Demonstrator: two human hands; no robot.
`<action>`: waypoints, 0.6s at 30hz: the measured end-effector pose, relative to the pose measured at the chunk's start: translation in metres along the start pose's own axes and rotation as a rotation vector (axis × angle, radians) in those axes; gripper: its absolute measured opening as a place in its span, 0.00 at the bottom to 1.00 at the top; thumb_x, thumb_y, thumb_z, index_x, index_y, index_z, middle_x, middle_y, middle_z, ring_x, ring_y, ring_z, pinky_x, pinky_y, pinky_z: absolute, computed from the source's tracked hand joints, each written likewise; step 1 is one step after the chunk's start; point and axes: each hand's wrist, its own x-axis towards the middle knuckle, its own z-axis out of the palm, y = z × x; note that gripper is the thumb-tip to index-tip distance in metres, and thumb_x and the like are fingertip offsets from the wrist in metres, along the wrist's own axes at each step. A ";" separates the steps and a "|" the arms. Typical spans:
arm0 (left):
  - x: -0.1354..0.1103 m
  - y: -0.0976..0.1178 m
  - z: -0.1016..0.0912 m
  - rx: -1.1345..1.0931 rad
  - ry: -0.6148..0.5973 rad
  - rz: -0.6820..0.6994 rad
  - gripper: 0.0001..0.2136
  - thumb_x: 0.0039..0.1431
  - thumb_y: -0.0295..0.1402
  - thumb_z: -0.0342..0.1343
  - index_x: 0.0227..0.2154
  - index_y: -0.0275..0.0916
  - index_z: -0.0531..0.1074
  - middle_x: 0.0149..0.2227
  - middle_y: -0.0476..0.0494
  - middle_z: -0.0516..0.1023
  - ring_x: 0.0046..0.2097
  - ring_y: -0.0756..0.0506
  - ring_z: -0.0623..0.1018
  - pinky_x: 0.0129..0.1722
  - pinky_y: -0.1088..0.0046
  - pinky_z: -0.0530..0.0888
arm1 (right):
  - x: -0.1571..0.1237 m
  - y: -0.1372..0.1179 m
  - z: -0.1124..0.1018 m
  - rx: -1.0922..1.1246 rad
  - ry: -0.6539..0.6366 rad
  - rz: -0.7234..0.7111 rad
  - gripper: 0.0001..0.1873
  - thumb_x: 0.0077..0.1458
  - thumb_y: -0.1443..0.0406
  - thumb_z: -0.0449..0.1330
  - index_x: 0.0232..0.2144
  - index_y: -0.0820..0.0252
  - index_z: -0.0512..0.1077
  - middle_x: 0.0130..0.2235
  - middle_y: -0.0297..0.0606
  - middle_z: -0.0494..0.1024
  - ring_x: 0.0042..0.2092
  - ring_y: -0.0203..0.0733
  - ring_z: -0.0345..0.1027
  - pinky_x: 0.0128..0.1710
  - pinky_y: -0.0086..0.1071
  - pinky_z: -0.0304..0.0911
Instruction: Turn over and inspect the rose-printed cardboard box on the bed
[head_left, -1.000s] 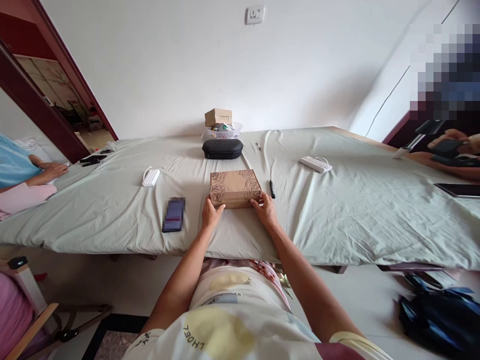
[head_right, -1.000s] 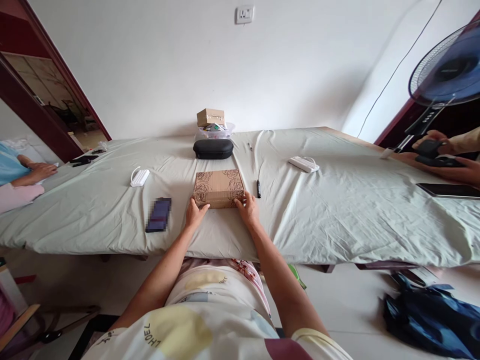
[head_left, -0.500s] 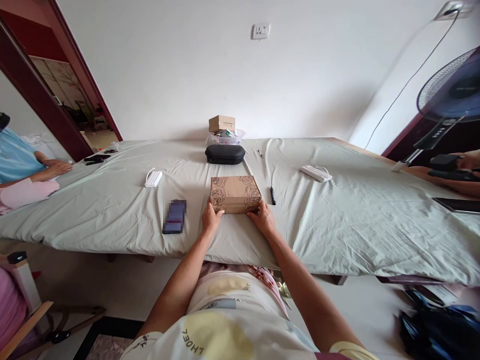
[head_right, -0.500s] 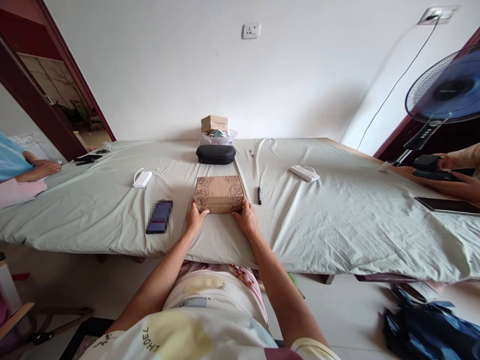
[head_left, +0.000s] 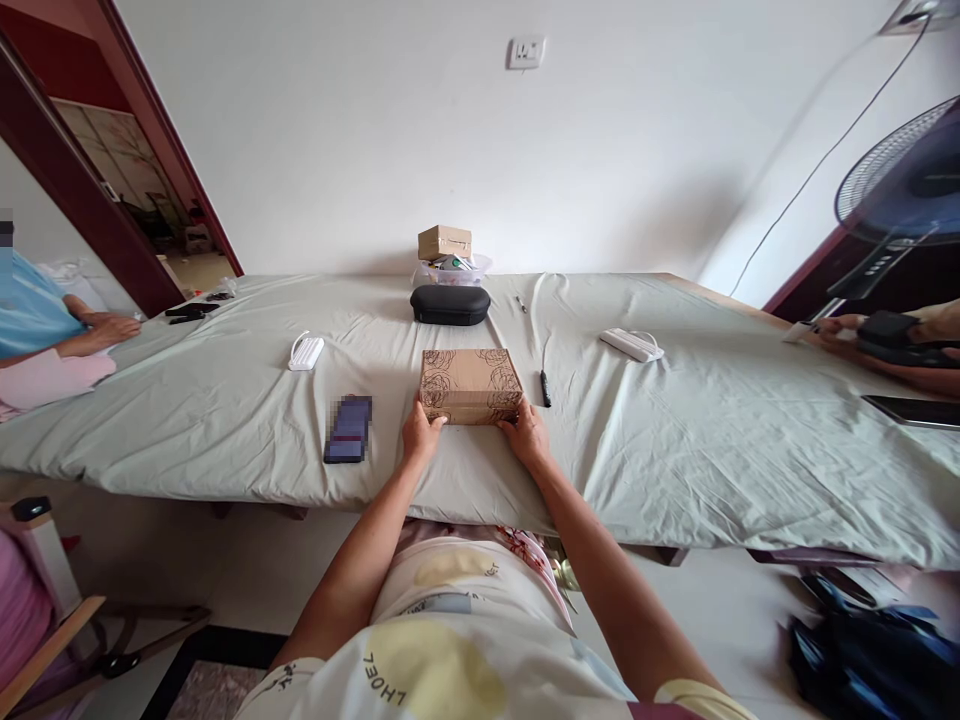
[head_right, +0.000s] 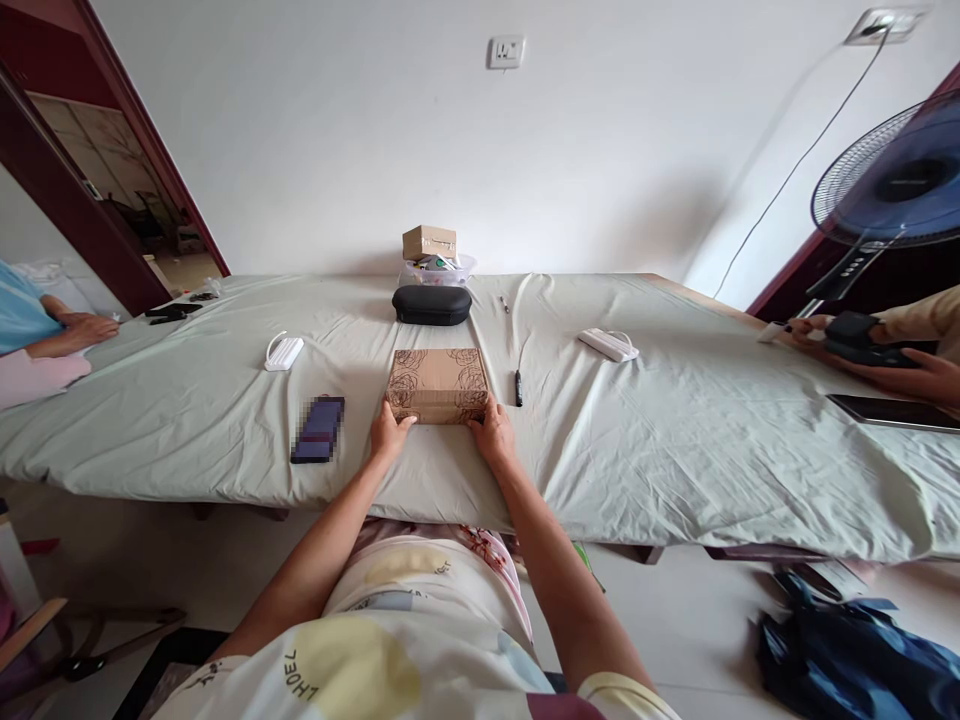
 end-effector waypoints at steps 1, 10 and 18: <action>0.000 0.000 0.000 0.005 -0.002 -0.006 0.33 0.63 0.32 0.66 0.68 0.34 0.62 0.57 0.29 0.81 0.58 0.37 0.82 0.54 0.67 0.75 | 0.000 0.001 0.000 0.001 -0.002 -0.005 0.40 0.55 0.64 0.61 0.69 0.58 0.59 0.53 0.49 0.75 0.55 0.57 0.72 0.55 0.49 0.70; 0.000 0.004 -0.005 0.031 -0.014 -0.027 0.33 0.63 0.33 0.66 0.68 0.34 0.62 0.59 0.29 0.80 0.59 0.37 0.81 0.57 0.67 0.74 | 0.000 -0.001 -0.001 -0.035 -0.020 0.016 0.41 0.57 0.65 0.60 0.71 0.58 0.58 0.51 0.50 0.77 0.52 0.57 0.72 0.54 0.48 0.69; 0.001 0.001 -0.003 0.015 -0.013 -0.004 0.32 0.63 0.32 0.64 0.68 0.34 0.62 0.58 0.28 0.80 0.59 0.36 0.81 0.57 0.65 0.74 | 0.001 0.002 0.000 -0.058 -0.016 -0.007 0.40 0.55 0.65 0.60 0.70 0.60 0.61 0.51 0.52 0.77 0.52 0.59 0.73 0.55 0.50 0.70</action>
